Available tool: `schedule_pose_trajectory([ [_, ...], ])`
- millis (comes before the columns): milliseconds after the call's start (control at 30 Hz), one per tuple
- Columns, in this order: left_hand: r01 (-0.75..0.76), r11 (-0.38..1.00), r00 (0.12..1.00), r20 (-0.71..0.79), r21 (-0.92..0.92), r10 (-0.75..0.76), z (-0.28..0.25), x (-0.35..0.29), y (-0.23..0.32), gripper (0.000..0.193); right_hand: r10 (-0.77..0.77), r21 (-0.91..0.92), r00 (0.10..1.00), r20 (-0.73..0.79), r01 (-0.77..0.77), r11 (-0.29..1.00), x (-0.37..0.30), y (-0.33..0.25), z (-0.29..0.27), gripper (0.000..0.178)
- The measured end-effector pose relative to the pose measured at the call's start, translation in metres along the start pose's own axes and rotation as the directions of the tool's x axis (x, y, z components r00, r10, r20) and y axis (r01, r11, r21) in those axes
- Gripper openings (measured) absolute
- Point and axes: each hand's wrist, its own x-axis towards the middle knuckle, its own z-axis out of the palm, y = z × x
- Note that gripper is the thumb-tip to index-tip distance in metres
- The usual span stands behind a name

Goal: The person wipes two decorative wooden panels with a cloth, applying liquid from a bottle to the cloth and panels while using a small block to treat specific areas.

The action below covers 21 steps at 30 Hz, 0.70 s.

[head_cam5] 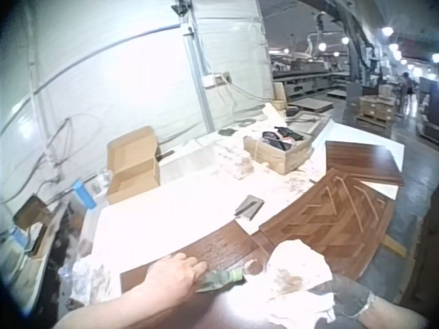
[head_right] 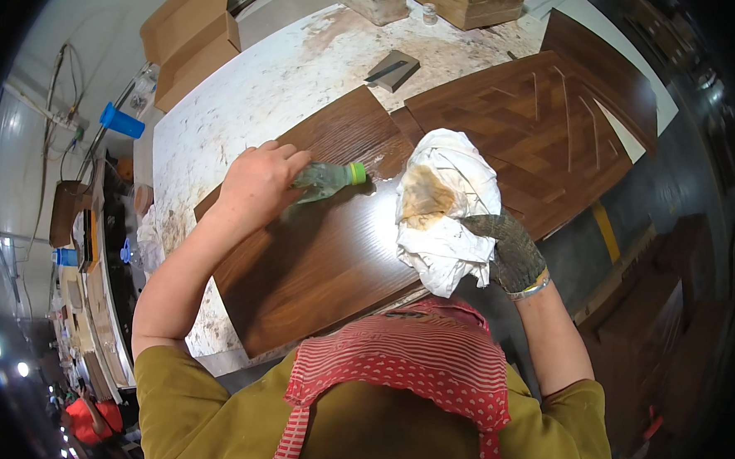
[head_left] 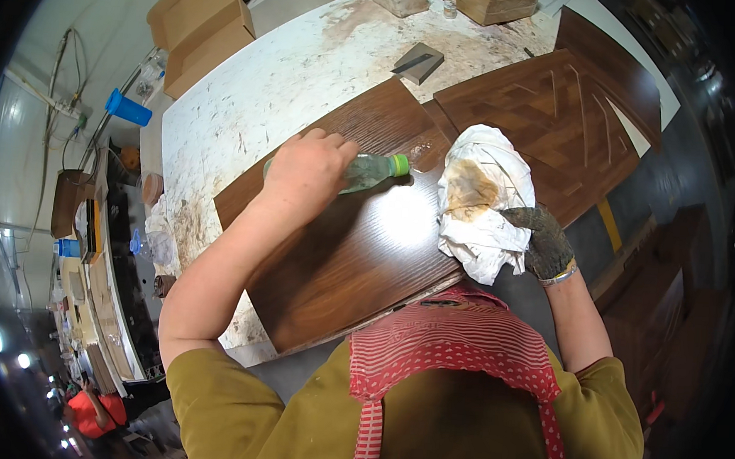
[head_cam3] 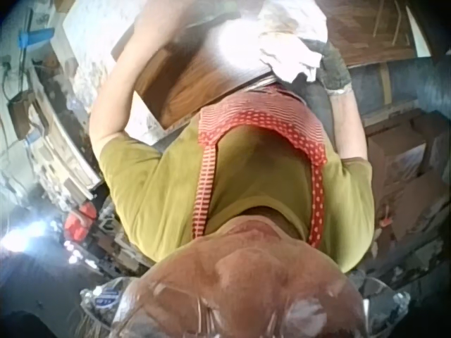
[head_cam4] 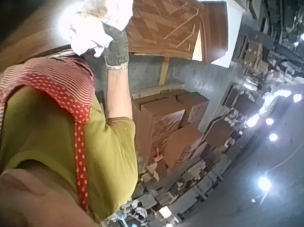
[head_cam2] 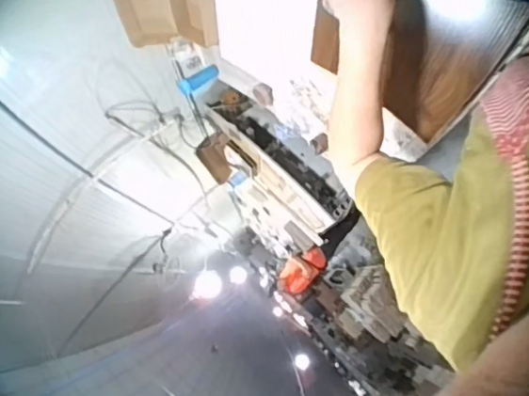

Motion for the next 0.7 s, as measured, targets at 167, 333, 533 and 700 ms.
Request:
schedule_pose_trajectory([
  [167,0.142,0.952,0.99,0.059,-0.272,-0.131,-0.002,0.008,-0.029,0.029,-0.058,-0.003,0.998,-0.022,0.058,0.998,0.005,0.001,-0.015,0.06],
  [333,0.322,0.641,0.944,0.184,-0.697,-0.274,-0.013,0.056,-0.059,0.045,-0.078,-0.168,0.997,-0.023,0.073,0.983,-0.007,-0.007,-0.008,0.047],
  [533,0.069,0.534,0.918,-0.156,-0.843,-0.364,0.02,0.2,-0.076,0.041,-0.131,0.018,0.991,-0.009,0.131,0.991,-0.018,0.019,-0.092,0.03],
  [700,0.071,0.483,0.848,-0.202,-0.873,-0.49,0.111,0.328,-0.058,0.055,-0.534,-0.779,0.833,-0.142,0.239,0.579,-0.033,0.034,-0.14,0.024],
])
